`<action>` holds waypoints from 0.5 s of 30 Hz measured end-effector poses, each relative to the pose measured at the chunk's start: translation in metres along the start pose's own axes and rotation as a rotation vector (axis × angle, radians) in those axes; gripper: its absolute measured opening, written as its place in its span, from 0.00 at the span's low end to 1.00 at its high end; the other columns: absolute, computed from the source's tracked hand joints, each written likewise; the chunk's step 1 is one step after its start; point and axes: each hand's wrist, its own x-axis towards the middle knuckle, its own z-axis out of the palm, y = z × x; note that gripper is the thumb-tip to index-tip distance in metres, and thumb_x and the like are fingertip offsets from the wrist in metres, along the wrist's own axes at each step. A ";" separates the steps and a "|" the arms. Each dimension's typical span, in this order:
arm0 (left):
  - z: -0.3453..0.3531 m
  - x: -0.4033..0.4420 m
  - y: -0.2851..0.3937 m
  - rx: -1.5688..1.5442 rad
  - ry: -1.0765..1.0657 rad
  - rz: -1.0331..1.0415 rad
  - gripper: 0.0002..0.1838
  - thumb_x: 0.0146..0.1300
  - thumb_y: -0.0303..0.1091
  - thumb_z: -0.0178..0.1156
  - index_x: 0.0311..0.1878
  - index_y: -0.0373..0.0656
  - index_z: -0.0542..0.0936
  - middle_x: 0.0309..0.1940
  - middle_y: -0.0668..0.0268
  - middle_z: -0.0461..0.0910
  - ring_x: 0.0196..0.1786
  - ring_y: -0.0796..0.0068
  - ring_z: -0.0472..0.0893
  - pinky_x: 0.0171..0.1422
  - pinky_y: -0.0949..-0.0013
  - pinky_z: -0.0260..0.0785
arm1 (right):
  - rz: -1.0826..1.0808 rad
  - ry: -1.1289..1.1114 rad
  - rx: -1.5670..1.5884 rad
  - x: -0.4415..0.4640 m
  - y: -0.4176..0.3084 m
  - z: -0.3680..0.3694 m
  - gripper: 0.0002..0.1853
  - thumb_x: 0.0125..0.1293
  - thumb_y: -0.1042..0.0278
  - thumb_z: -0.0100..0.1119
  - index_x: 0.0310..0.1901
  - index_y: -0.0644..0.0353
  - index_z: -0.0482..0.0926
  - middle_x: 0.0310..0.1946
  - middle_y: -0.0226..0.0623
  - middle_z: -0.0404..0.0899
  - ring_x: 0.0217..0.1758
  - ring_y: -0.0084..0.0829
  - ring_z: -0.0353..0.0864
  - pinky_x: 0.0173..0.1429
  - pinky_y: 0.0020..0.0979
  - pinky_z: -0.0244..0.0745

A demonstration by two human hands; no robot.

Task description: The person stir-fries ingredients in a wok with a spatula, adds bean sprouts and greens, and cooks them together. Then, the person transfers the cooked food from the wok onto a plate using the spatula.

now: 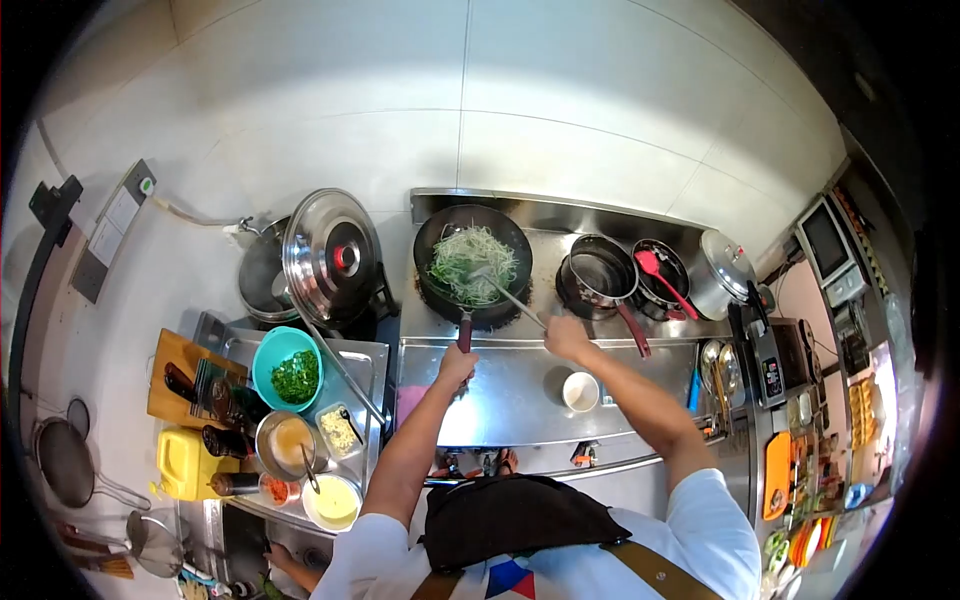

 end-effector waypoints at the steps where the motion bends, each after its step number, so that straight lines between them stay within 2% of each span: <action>1: 0.000 0.000 -0.001 -0.009 -0.010 -0.002 0.11 0.59 0.30 0.65 0.37 0.43 0.71 0.19 0.69 0.73 0.16 0.76 0.73 0.15 0.67 0.61 | -0.016 0.031 0.079 0.008 0.010 0.020 0.23 0.65 0.66 0.57 0.63 0.54 0.77 0.32 0.51 0.85 0.38 0.48 0.87 0.39 0.50 0.81; 2: -0.002 0.000 -0.003 -0.019 -0.018 -0.002 0.12 0.59 0.31 0.66 0.36 0.43 0.71 0.19 0.69 0.73 0.16 0.76 0.73 0.15 0.67 0.61 | -0.035 0.065 0.157 0.011 0.013 0.028 0.23 0.67 0.64 0.57 0.63 0.55 0.76 0.30 0.49 0.85 0.35 0.46 0.87 0.37 0.48 0.81; 5: -0.007 0.005 -0.005 -0.017 -0.017 0.009 0.13 0.58 0.32 0.66 0.38 0.38 0.72 0.19 0.66 0.74 0.16 0.74 0.75 0.17 0.66 0.63 | 0.244 -0.167 0.822 -0.034 -0.008 -0.024 0.20 0.71 0.61 0.58 0.58 0.65 0.79 0.22 0.38 0.78 0.15 0.30 0.75 0.17 0.34 0.70; 8: -0.010 0.006 -0.007 -0.007 -0.041 0.026 0.13 0.57 0.32 0.66 0.38 0.37 0.72 0.19 0.66 0.74 0.16 0.74 0.75 0.18 0.67 0.63 | 0.368 -0.088 1.278 -0.073 -0.033 -0.076 0.22 0.75 0.59 0.56 0.62 0.66 0.75 0.19 0.27 0.70 0.10 0.18 0.60 0.12 0.24 0.54; 11: -0.012 -0.002 0.004 -0.008 -0.054 0.025 0.13 0.58 0.31 0.66 0.38 0.37 0.72 0.19 0.66 0.74 0.17 0.74 0.75 0.18 0.67 0.63 | 0.309 -0.035 1.424 -0.095 -0.049 -0.126 0.20 0.77 0.61 0.54 0.63 0.63 0.73 0.19 0.25 0.68 0.10 0.15 0.59 0.13 0.21 0.53; 15: -0.011 0.000 0.003 0.012 -0.054 -0.033 0.13 0.58 0.31 0.65 0.40 0.38 0.72 0.19 0.66 0.75 0.17 0.73 0.76 0.18 0.66 0.63 | 0.100 0.105 1.494 -0.117 -0.051 -0.164 0.16 0.78 0.64 0.52 0.61 0.62 0.75 0.24 0.25 0.71 0.13 0.15 0.62 0.16 0.18 0.56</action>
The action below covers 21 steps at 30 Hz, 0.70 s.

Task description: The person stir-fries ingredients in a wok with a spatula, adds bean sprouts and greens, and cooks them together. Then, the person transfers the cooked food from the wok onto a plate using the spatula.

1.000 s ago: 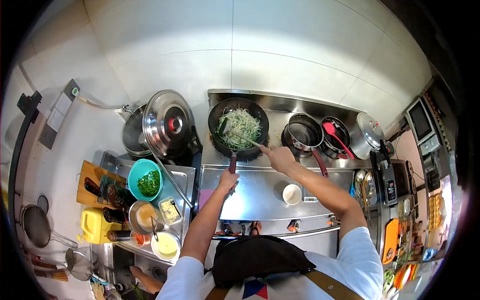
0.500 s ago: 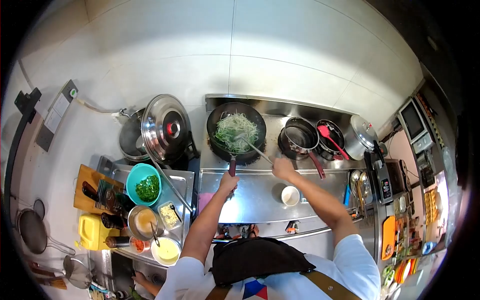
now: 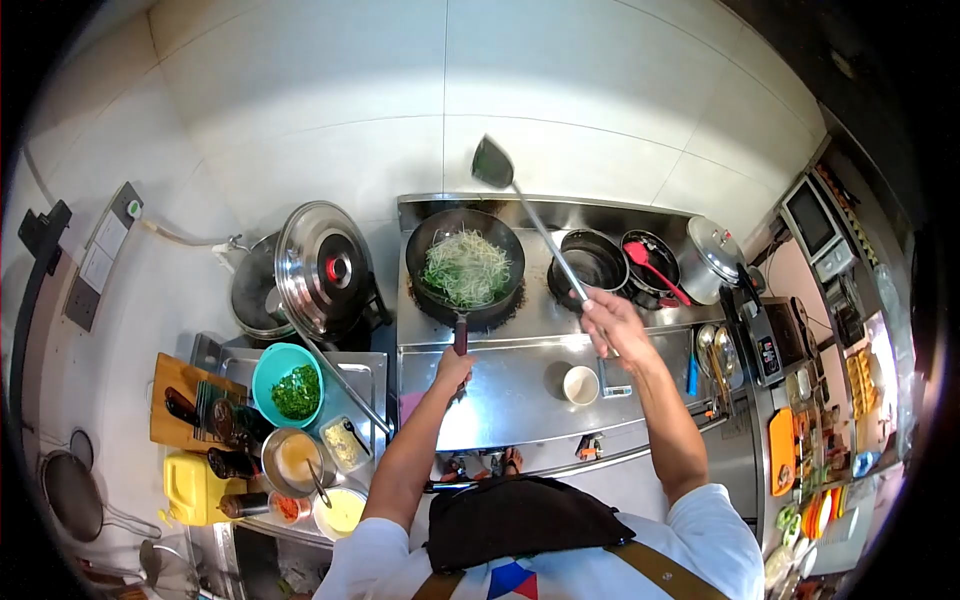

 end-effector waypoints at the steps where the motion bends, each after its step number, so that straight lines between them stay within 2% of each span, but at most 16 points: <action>1: 0.000 -0.001 0.001 -0.004 0.015 -0.016 0.12 0.59 0.31 0.65 0.40 0.38 0.73 0.18 0.66 0.75 0.17 0.73 0.76 0.18 0.66 0.64 | -0.051 0.000 0.006 -0.006 -0.009 0.001 0.15 0.77 0.66 0.53 0.60 0.62 0.75 0.25 0.25 0.72 0.16 0.16 0.66 0.18 0.19 0.59; 3: -0.001 0.001 0.000 -0.001 0.008 0.020 0.10 0.60 0.30 0.65 0.38 0.40 0.72 0.18 0.66 0.74 0.16 0.73 0.74 0.17 0.66 0.63 | -0.189 -0.008 0.011 -0.009 -0.014 0.004 0.17 0.76 0.68 0.54 0.62 0.62 0.74 0.25 0.26 0.72 0.18 0.17 0.69 0.19 0.20 0.62; 6: 0.000 0.002 -0.005 0.000 0.009 0.024 0.10 0.60 0.30 0.65 0.37 0.41 0.72 0.18 0.66 0.74 0.16 0.74 0.74 0.16 0.66 0.62 | -0.184 0.175 -0.132 -0.001 0.013 0.023 0.21 0.76 0.70 0.54 0.68 0.60 0.72 0.28 0.29 0.75 0.22 0.16 0.72 0.24 0.18 0.67; 7: 0.000 0.001 -0.003 0.001 0.012 0.022 0.10 0.60 0.30 0.65 0.37 0.41 0.72 0.18 0.66 0.74 0.16 0.74 0.74 0.16 0.66 0.62 | -0.231 0.239 -0.246 0.016 0.053 0.022 0.25 0.76 0.70 0.53 0.73 0.56 0.68 0.32 0.31 0.78 0.25 0.19 0.75 0.30 0.21 0.72; 8: 0.001 0.007 -0.009 -0.006 0.031 0.046 0.10 0.59 0.30 0.66 0.36 0.41 0.72 0.18 0.65 0.75 0.16 0.73 0.74 0.16 0.65 0.63 | -0.458 0.389 -0.557 0.030 0.089 0.034 0.26 0.77 0.70 0.51 0.74 0.53 0.66 0.39 0.36 0.83 0.27 0.23 0.75 0.37 0.27 0.76; 11: 0.001 -0.006 0.002 -0.010 0.067 0.058 0.10 0.58 0.30 0.66 0.36 0.40 0.72 0.18 0.65 0.75 0.15 0.72 0.74 0.16 0.65 0.63 | -0.062 0.323 -0.873 0.070 0.214 0.035 0.25 0.74 0.64 0.54 0.72 0.46 0.69 0.42 0.59 0.84 0.49 0.56 0.85 0.54 0.49 0.77; 12: 0.003 0.011 -0.015 -0.006 0.052 0.089 0.11 0.59 0.30 0.66 0.36 0.40 0.72 0.18 0.64 0.75 0.15 0.72 0.75 0.16 0.65 0.64 | 0.029 0.191 -1.053 0.075 0.224 0.028 0.25 0.73 0.62 0.55 0.71 0.52 0.70 0.44 0.59 0.84 0.49 0.57 0.85 0.53 0.51 0.75; 15: 0.002 0.010 -0.011 -0.039 0.029 0.065 0.11 0.59 0.30 0.66 0.38 0.40 0.72 0.18 0.65 0.75 0.15 0.73 0.75 0.15 0.66 0.63 | -0.324 0.301 -0.800 0.068 0.264 -0.002 0.25 0.73 0.60 0.56 0.69 0.58 0.71 0.38 0.55 0.85 0.42 0.50 0.87 0.48 0.48 0.77; 16: 0.004 0.007 -0.010 -0.065 0.016 0.073 0.11 0.59 0.29 0.66 0.39 0.40 0.72 0.18 0.66 0.74 0.15 0.74 0.74 0.15 0.66 0.62 | -0.042 0.239 -0.735 0.063 0.236 -0.006 0.26 0.73 0.59 0.56 0.69 0.59 0.72 0.29 0.42 0.83 0.30 0.36 0.83 0.37 0.39 0.78; 17: 0.004 0.004 -0.009 -0.079 0.000 0.081 0.11 0.59 0.29 0.66 0.39 0.41 0.72 0.18 0.67 0.73 0.15 0.74 0.74 0.15 0.67 0.62 | 0.200 0.199 -0.329 0.052 0.201 -0.004 0.26 0.75 0.59 0.55 0.71 0.56 0.71 0.23 0.30 0.76 0.23 0.22 0.73 0.26 0.28 0.71; 19: 0.008 0.013 -0.015 -0.073 0.021 0.044 0.13 0.59 0.29 0.66 0.40 0.42 0.71 0.18 0.68 0.72 0.15 0.75 0.73 0.14 0.67 0.61 | 0.311 0.198 -0.073 0.033 0.139 0.001 0.25 0.76 0.60 0.54 0.72 0.55 0.70 0.22 0.26 0.73 0.21 0.19 0.70 0.22 0.24 0.64; 21: 0.012 0.010 -0.012 -0.082 0.016 0.028 0.13 0.59 0.29 0.66 0.40 0.42 0.70 0.18 0.68 0.72 0.15 0.75 0.73 0.14 0.67 0.61 | 0.223 0.208 -0.135 0.025 0.107 0.001 0.26 0.76 0.59 0.54 0.72 0.56 0.69 0.25 0.30 0.77 0.24 0.24 0.75 0.27 0.28 0.71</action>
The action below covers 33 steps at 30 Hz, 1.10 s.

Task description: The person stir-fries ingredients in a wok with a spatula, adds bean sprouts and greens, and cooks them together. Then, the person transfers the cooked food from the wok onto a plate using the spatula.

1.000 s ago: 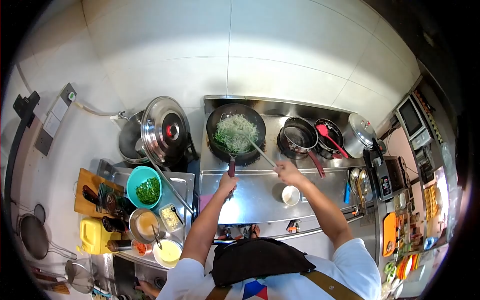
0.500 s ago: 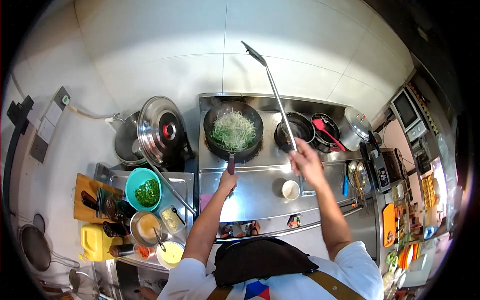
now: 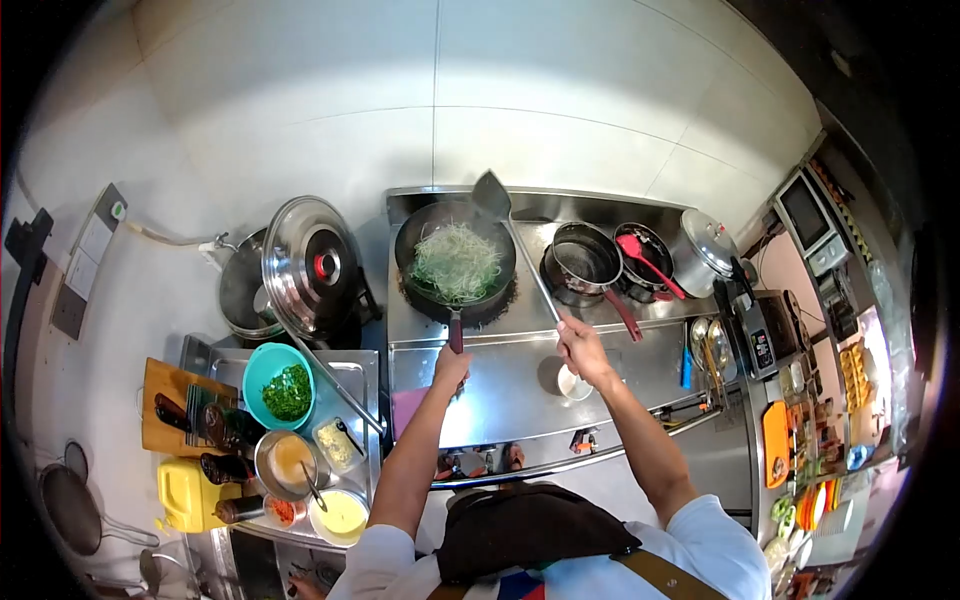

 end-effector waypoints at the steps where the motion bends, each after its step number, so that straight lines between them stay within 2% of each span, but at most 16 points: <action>1: 0.002 -0.001 0.001 0.016 0.005 0.015 0.14 0.59 0.29 0.66 0.41 0.43 0.70 0.18 0.68 0.71 0.14 0.75 0.73 0.14 0.67 0.61 | -0.046 0.014 -0.022 -0.003 -0.004 -0.003 0.26 0.77 0.59 0.54 0.72 0.56 0.69 0.26 0.32 0.80 0.26 0.26 0.78 0.30 0.29 0.75; 3: 0.008 -0.005 0.006 0.042 0.033 -0.017 0.14 0.58 0.29 0.66 0.41 0.43 0.70 0.19 0.68 0.71 0.14 0.76 0.72 0.14 0.67 0.61 | -0.360 0.228 -0.195 0.029 0.040 0.007 0.26 0.77 0.59 0.53 0.72 0.58 0.69 0.30 0.36 0.84 0.32 0.32 0.82 0.41 0.34 0.78; 6: 0.015 -0.015 0.012 0.015 0.043 -0.006 0.10 0.59 0.29 0.62 0.39 0.40 0.71 0.18 0.67 0.73 0.15 0.75 0.74 0.14 0.67 0.62 | -0.384 0.329 -0.318 0.054 0.095 0.031 0.25 0.77 0.59 0.53 0.70 0.60 0.70 0.43 0.42 0.88 0.45 0.41 0.85 0.60 0.40 0.75; 9: 0.017 -0.019 0.016 -0.018 0.005 -0.020 0.09 0.59 0.29 0.62 0.37 0.43 0.71 0.17 0.70 0.71 0.14 0.77 0.71 0.13 0.68 0.60 | -0.688 0.353 -0.597 0.124 0.206 0.017 0.27 0.77 0.55 0.53 0.73 0.53 0.69 0.23 0.29 0.75 0.25 0.19 0.74 0.30 0.24 0.70; 12: 0.024 -0.026 0.018 0.035 0.066 -0.045 0.12 0.60 0.38 0.68 0.39 0.46 0.74 0.18 0.71 0.71 0.14 0.78 0.71 0.15 0.69 0.62 | -0.154 0.059 0.008 0.038 0.132 -0.043 0.24 0.75 0.52 0.55 0.69 0.49 0.74 0.28 0.37 0.81 0.21 0.26 0.76 0.24 0.31 0.73; 14: 0.016 -0.013 -0.003 0.024 0.061 0.003 0.13 0.62 0.43 0.68 0.42 0.48 0.77 0.18 0.71 0.72 0.15 0.78 0.71 0.16 0.71 0.63 | -0.026 -0.126 0.333 0.005 0.120 -0.092 0.21 0.75 0.50 0.56 0.64 0.48 0.77 0.23 0.31 0.74 0.16 0.20 0.68 0.17 0.27 0.62; 15: 0.022 -0.010 -0.001 0.242 0.219 0.036 0.15 0.62 0.44 0.68 0.44 0.46 0.79 0.21 0.69 0.75 0.21 0.71 0.77 0.25 0.64 0.73 | 0.013 -0.173 0.502 -0.009 0.121 -0.134 0.20 0.75 0.49 0.56 0.61 0.48 0.78 0.20 0.28 0.71 0.14 0.17 0.64 0.14 0.25 0.57; 16: 0.049 -0.050 0.029 0.685 0.464 0.215 0.19 0.60 0.45 0.69 0.46 0.41 0.81 0.29 0.62 0.82 0.33 0.62 0.83 0.43 0.57 0.78 | 0.036 -0.165 0.555 -0.027 0.131 -0.166 0.14 0.75 0.50 0.56 0.52 0.48 0.78 0.20 0.24 0.68 0.13 0.16 0.61 0.13 0.24 0.56; 17: 0.053 -0.048 0.018 0.573 0.422 0.625 0.23 0.59 0.46 0.70 0.48 0.36 0.81 0.43 0.53 0.85 0.46 0.53 0.84 0.58 0.53 0.74 | -0.017 -0.108 0.499 -0.053 0.131 -0.200 0.12 0.76 0.51 0.55 0.48 0.49 0.77 0.21 0.23 0.68 0.12 0.16 0.59 0.12 0.24 0.54; 18: 0.103 -0.109 0.070 0.890 0.687 0.270 0.28 0.60 0.46 0.70 0.53 0.32 0.80 0.52 0.46 0.83 0.52 0.47 0.82 0.60 0.53 0.74 | -0.082 -0.157 0.616 -0.081 0.133 -0.237 0.13 0.77 0.53 0.54 0.55 0.49 0.78 0.19 0.22 0.66 0.12 0.15 0.59 0.12 0.23 0.54; 19: 0.108 -0.113 0.061 0.929 0.613 0.496 0.28 0.67 0.36 0.63 0.68 0.39 0.74 0.64 0.46 0.76 0.62 0.47 0.77 0.72 0.53 0.65 | -0.108 -0.158 0.646 -0.107 0.142 -0.274 0.18 0.77 0.57 0.55 0.63 0.48 0.76 0.19 0.21 0.65 0.12 0.14 0.59 0.13 0.22 0.54; 21: 0.104 -0.065 0.005 0.969 0.950 0.869 0.32 0.69 0.45 0.63 0.67 0.30 0.69 0.60 0.43 0.77 0.62 0.43 0.77 0.66 0.49 0.69 | -0.209 -0.086 0.643 -0.158 0.167 -0.352 0.23 0.76 0.61 0.55 0.71 0.49 0.70 0.18 0.21 0.63 0.12 0.14 0.58 0.15 0.22 0.56; 23: 0.176 -0.099 0.006 0.821 0.880 1.084 0.31 0.72 0.48 0.59 0.67 0.31 0.69 0.60 0.46 0.76 0.62 0.45 0.76 0.67 0.50 0.67 | -0.187 0.112 0.626 -0.215 0.176 -0.413 0.24 0.76 0.64 0.54 0.72 0.51 0.68 0.17 0.20 0.62 0.12 0.14 0.58 0.16 0.22 0.57; 25: 0.271 -0.134 0.009 0.656 0.624 1.117 0.29 0.73 0.42 0.57 0.69 0.33 0.66 0.64 0.45 0.71 0.64 0.47 0.73 0.70 0.50 0.64 | -0.188 0.294 0.672 -0.251 0.203 -0.460 0.26 0.76 0.66 0.53 0.73 0.50 0.67 0.17 0.20 0.61 0.12 0.14 0.58 0.16 0.22 0.56; 30: 0.476 -0.198 -0.021 0.618 -0.111 0.935 0.29 0.67 0.23 0.54 0.72 0.39 0.63 0.69 0.55 0.69 0.69 0.58 0.70 0.69 0.57 0.63 | -0.271 0.750 0.776 -0.318 0.249 -0.548 0.19 0.75 0.68 0.54 0.65 0.54 0.72 0.16 0.19 0.62 0.11 0.15 0.59 0.14 0.23 0.57; 33: 0.556 -0.202 -0.048 0.534 -0.488 0.853 0.28 0.66 0.21 0.54 0.70 0.41 0.65 0.64 0.59 0.72 0.58 0.65 0.75 0.61 0.64 0.67 | -0.269 0.913 0.757 -0.340 0.257 -0.598 0.17 0.75 0.68 0.53 0.63 0.56 0.72 0.17 0.20 0.64 0.11 0.16 0.60 0.14 0.24 0.59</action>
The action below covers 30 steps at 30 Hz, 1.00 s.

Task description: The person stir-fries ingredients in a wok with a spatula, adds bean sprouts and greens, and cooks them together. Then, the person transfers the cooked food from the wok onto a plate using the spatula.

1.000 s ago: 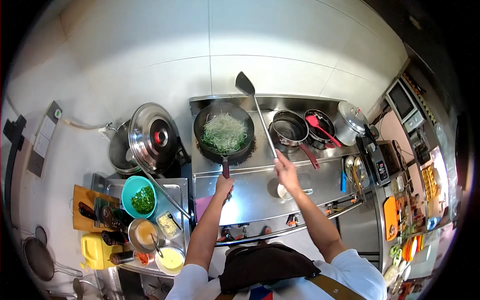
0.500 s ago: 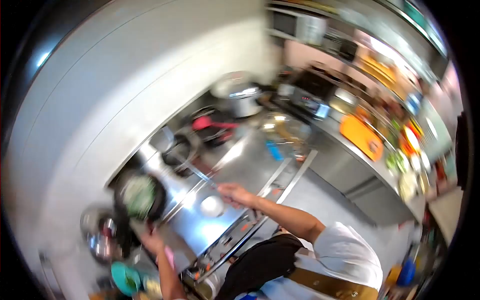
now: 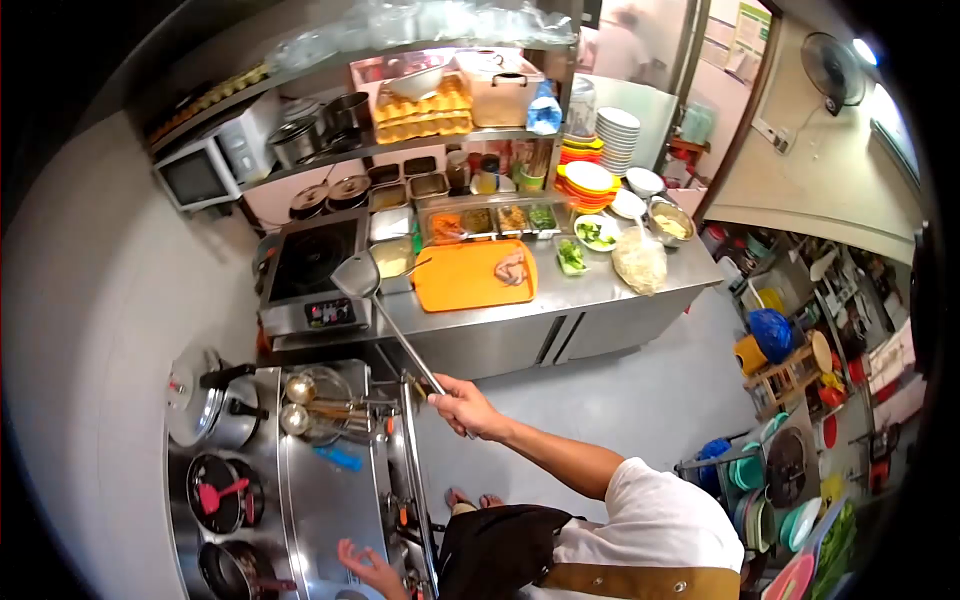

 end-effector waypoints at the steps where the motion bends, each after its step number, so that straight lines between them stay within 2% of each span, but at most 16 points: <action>1: 0.022 0.010 -0.002 -0.053 -0.096 -0.053 0.29 0.64 0.21 0.54 0.69 0.40 0.65 0.63 0.58 0.72 0.56 0.65 0.75 0.59 0.64 0.68 | -0.012 0.043 -0.009 0.013 -0.005 -0.013 0.17 0.75 0.66 0.54 0.62 0.55 0.73 0.18 0.21 0.65 0.12 0.16 0.61 0.14 0.23 0.60; 5: 0.104 0.045 -0.018 -0.205 -0.407 -0.200 0.29 0.62 0.20 0.59 0.68 0.40 0.66 0.59 0.56 0.73 0.47 0.67 0.78 0.50 0.67 0.74 | 0.085 0.268 -0.314 0.070 -0.039 -0.069 0.19 0.72 0.60 0.58 0.62 0.54 0.74 0.22 0.22 0.67 0.18 0.17 0.67 0.18 0.25 0.66; 7: 0.137 0.065 -0.025 -0.180 -0.494 -0.238 0.29 0.64 0.21 0.60 0.68 0.41 0.67 0.58 0.55 0.74 0.45 0.66 0.79 0.49 0.67 0.75 | 0.041 0.393 -0.510 0.112 -0.054 -0.097 0.22 0.72 0.61 0.57 0.64 0.59 0.73 0.21 0.24 0.69 0.17 0.19 0.69 0.19 0.25 0.68; 8: 0.151 0.077 -0.014 -0.172 -0.493 -0.223 0.29 0.63 0.22 0.61 0.68 0.41 0.67 0.57 0.54 0.75 0.46 0.66 0.80 0.49 0.67 0.76 | 0.025 0.327 -0.450 0.135 -0.070 -0.112 0.23 0.72 0.63 0.57 0.65 0.62 0.72 0.20 0.26 0.70 0.16 0.20 0.69 0.18 0.26 0.69; 9: 0.168 0.088 -0.021 -0.159 -0.495 -0.197 0.29 0.63 0.22 0.61 0.68 0.41 0.67 0.57 0.53 0.76 0.46 0.65 0.80 0.49 0.66 0.76 | -0.033 0.350 -0.604 0.160 -0.080 -0.125 0.22 0.71 0.65 0.55 0.64 0.63 0.73 0.19 0.28 0.71 0.14 0.21 0.70 0.17 0.27 0.68; 10: 0.180 0.102 -0.014 -0.145 -0.498 -0.214 0.29 0.63 0.22 0.61 0.68 0.40 0.67 0.56 0.53 0.76 0.46 0.65 0.80 0.49 0.65 0.76 | -0.074 0.360 -0.703 0.186 -0.089 -0.138 0.17 0.71 0.66 0.55 0.57 0.64 0.76 0.19 0.29 0.71 0.14 0.23 0.71 0.16 0.29 0.66; 11: 0.188 0.116 -0.003 -0.131 -0.506 -0.235 0.29 0.62 0.22 0.61 0.68 0.40 0.67 0.56 0.53 0.77 0.45 0.64 0.81 0.49 0.65 0.76 | 0.014 0.358 -0.738 0.201 -0.117 -0.132 0.13 0.71 0.65 0.55 0.49 0.66 0.77 0.19 0.31 0.71 0.14 0.25 0.72 0.16 0.30 0.66; 13: 0.214 0.143 0.002 -0.109 -0.489 -0.197 0.29 0.63 0.22 0.61 0.67 0.40 0.68 0.53 0.55 0.78 0.45 0.65 0.80 0.49 0.65 0.75 | 0.118 0.322 -0.824 0.247 -0.141 -0.141 0.11 0.70 0.65 0.55 0.44 0.66 0.76 0.19 0.32 0.72 0.14 0.26 0.73 0.16 0.31 0.66; 15: 0.230 0.166 0.003 -0.156 -0.491 -0.183 0.27 0.65 0.23 0.60 0.67 0.40 0.68 0.53 0.56 0.78 0.46 0.67 0.79 0.50 0.66 0.74 | 0.152 0.289 -0.935 0.295 -0.152 -0.153 0.11 0.69 0.66 0.55 0.41 0.67 0.77 0.19 0.35 0.74 0.16 0.29 0.76 0.17 0.33 0.69; 16: 0.232 0.181 0.024 -0.116 -0.512 -0.236 0.29 0.63 0.22 0.62 0.67 0.40 0.68 0.50 0.57 0.79 0.45 0.64 0.81 0.50 0.64 0.76 | 0.150 0.240 -1.019 0.316 -0.158 -0.158 0.12 0.68 0.66 0.56 0.38 0.69 0.78 0.20 0.41 0.77 0.17 0.32 0.79 0.19 0.34 0.72; 20: 0.248 0.213 0.026 -0.103 -0.475 -0.235 0.27 0.64 0.22 0.61 0.66 0.38 0.68 0.52 0.57 0.78 0.46 0.63 0.81 0.51 0.65 0.76 | 0.226 0.135 -1.190 0.370 -0.171 -0.166 0.12 0.65 0.68 0.54 0.37 0.73 0.79 0.21 0.48 0.81 0.19 0.36 0.81 0.22 0.36 0.74; 23: 0.252 0.224 0.031 -0.151 -0.448 -0.259 0.26 0.64 0.21 0.61 0.64 0.38 0.68 0.52 0.58 0.78 0.46 0.64 0.81 0.52 0.65 0.75 | 0.224 0.085 -1.216 0.403 -0.166 -0.181 0.12 0.66 0.66 0.58 0.35 0.70 0.77 0.18 0.42 0.77 0.17 0.33 0.77 0.18 0.36 0.69; 24: 0.259 0.222 0.010 -0.150 -0.419 -0.170 0.26 0.64 0.21 0.61 0.65 0.39 0.68 0.49 0.59 0.78 0.46 0.65 0.80 0.51 0.65 0.75 | 0.304 0.078 -1.194 0.407 -0.175 -0.177 0.10 0.65 0.68 0.57 0.33 0.69 0.76 0.18 0.40 0.75 0.16 0.31 0.75 0.17 0.35 0.66; 27: 0.265 0.212 0.030 -0.136 -0.334 -0.289 0.27 0.64 0.21 0.61 0.66 0.40 0.67 0.46 0.60 0.79 0.44 0.66 0.80 0.50 0.65 0.74 | 0.334 0.027 -0.977 0.434 -0.169 -0.204 0.09 0.64 0.69 0.58 0.33 0.68 0.75 0.18 0.37 0.73 0.15 0.29 0.72 0.17 0.32 0.62; 28: 0.269 0.208 0.033 -0.072 -0.331 -0.294 0.29 0.64 0.21 0.61 0.68 0.42 0.65 0.43 0.61 0.80 0.43 0.67 0.80 0.49 0.64 0.74 | 0.335 0.033 -0.872 0.432 -0.170 -0.211 0.07 0.64 0.70 0.58 0.33 0.65 0.75 0.18 0.34 0.71 0.15 0.25 0.68 0.16 0.29 0.58; 30: 0.279 0.199 0.033 -0.088 -0.319 -0.294 0.30 0.64 0.21 0.61 0.69 0.42 0.65 0.44 0.60 0.79 0.42 0.67 0.80 0.49 0.65 0.74 | 0.351 0.030 -0.778 0.424 -0.177 -0.225 0.06 0.64 0.70 0.58 0.34 0.64 0.75 0.18 0.32 0.71 0.15 0.23 0.67 0.16 0.28 0.57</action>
